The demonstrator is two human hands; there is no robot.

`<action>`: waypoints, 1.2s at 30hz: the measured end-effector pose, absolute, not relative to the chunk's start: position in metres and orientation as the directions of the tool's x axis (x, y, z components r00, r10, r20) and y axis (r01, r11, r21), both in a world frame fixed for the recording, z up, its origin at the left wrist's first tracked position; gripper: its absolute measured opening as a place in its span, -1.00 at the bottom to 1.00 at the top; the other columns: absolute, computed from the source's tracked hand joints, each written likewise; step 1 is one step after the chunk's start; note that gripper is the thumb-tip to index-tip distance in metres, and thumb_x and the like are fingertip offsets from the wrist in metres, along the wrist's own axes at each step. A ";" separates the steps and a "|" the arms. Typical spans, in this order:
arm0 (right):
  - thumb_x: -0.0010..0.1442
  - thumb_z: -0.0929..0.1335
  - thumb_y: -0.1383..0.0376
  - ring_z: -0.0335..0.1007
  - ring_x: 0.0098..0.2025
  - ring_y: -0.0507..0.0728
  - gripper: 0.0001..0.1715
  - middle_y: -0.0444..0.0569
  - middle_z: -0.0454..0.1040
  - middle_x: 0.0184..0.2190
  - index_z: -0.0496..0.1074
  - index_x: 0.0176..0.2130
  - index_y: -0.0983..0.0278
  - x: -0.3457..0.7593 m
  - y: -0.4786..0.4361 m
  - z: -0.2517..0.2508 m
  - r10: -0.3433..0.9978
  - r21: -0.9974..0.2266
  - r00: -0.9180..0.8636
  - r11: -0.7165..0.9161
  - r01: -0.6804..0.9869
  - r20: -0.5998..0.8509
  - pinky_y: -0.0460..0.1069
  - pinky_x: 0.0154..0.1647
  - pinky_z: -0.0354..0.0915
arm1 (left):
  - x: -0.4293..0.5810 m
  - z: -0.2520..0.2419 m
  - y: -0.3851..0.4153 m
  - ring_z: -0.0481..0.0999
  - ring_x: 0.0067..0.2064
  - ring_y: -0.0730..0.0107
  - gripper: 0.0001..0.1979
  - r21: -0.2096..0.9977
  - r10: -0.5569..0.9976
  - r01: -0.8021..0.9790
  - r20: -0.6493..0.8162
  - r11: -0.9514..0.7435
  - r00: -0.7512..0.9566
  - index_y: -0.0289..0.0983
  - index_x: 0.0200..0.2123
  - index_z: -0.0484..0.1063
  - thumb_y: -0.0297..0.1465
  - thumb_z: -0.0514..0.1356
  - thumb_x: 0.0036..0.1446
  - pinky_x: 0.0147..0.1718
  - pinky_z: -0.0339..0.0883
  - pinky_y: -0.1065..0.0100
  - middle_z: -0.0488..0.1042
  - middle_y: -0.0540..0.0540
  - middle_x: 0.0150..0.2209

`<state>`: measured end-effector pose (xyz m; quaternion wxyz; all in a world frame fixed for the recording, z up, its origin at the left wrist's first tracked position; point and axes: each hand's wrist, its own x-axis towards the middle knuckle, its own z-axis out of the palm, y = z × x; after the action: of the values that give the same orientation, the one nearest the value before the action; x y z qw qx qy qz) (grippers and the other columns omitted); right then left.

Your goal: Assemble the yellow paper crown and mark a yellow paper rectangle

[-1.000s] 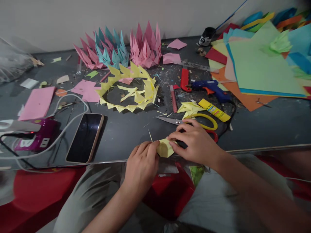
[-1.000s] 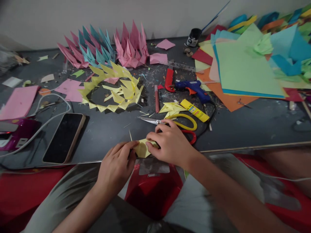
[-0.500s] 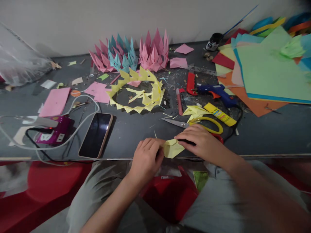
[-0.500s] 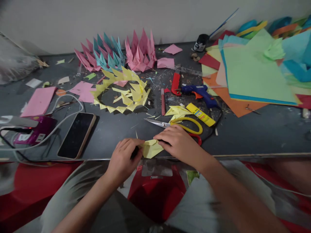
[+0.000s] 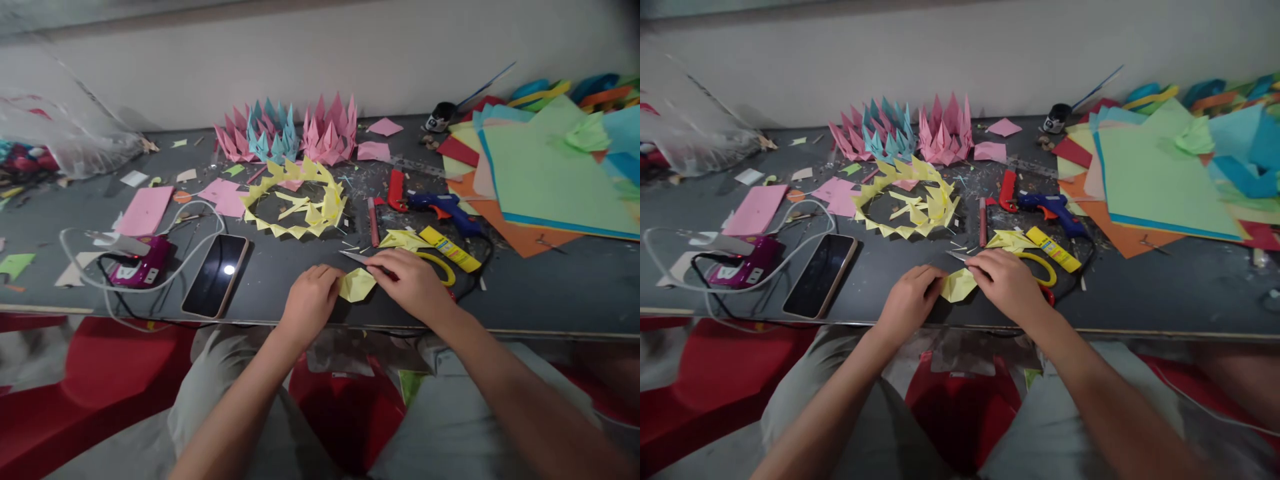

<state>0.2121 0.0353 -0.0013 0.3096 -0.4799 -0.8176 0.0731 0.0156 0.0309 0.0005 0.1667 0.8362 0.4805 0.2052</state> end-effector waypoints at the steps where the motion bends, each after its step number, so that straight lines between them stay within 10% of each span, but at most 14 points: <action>1: 0.19 0.26 0.36 0.43 -0.24 0.13 -0.84 0.01 0.53 -0.32 0.44 -0.28 0.28 0.212 0.036 0.000 0.837 -0.437 -0.324 0.516 0.737 0.441 0.05 -0.18 0.33 | 0.016 0.000 0.032 0.47 -0.24 0.34 -0.86 0.479 0.875 0.736 0.189 -0.478 0.445 -0.28 -0.27 0.41 -0.52 0.06 0.17 -0.23 0.35 0.31 0.51 -0.08 -0.28; 14: 0.15 0.30 0.38 0.37 -0.33 0.16 -0.83 -0.01 0.49 -0.39 0.50 -0.38 0.30 0.205 0.055 0.004 0.798 -0.177 -0.505 0.578 0.797 0.329 0.07 -0.26 0.29 | 0.009 0.007 0.061 0.48 -0.22 0.32 -0.81 0.419 0.884 0.782 0.151 -0.462 0.442 -0.25 -0.22 0.41 -0.54 0.08 0.12 -0.29 0.35 0.35 0.51 -0.06 -0.28; 24: 0.20 0.28 0.27 0.35 -0.25 0.12 -0.81 0.01 0.47 -0.30 0.47 -0.29 0.29 0.197 0.044 -0.003 0.798 -0.385 -0.442 0.591 0.709 0.411 0.04 -0.18 0.28 | -0.017 0.002 0.048 0.46 -0.23 0.35 -0.85 0.410 0.813 0.703 0.314 -0.581 0.490 -0.27 -0.22 0.40 -0.47 0.05 0.20 -0.25 0.35 0.33 0.51 -0.06 -0.26; 36: 0.20 0.27 0.34 0.36 -0.26 0.14 -0.79 0.00 0.51 -0.31 0.50 -0.28 0.31 0.185 0.042 -0.006 0.703 -0.169 -0.596 0.690 0.704 0.388 0.05 -0.24 0.25 | -0.017 -0.006 0.045 0.43 -0.30 0.33 -0.85 0.242 0.816 0.794 0.334 -0.558 0.472 -0.27 -0.25 0.42 -0.50 0.05 0.19 -0.33 0.32 0.33 0.50 -0.03 -0.32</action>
<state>0.1847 0.0422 -0.0064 0.2169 -0.3937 -0.8933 -0.0010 -0.0171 0.0451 -0.0056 0.0265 0.8575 0.4693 0.2092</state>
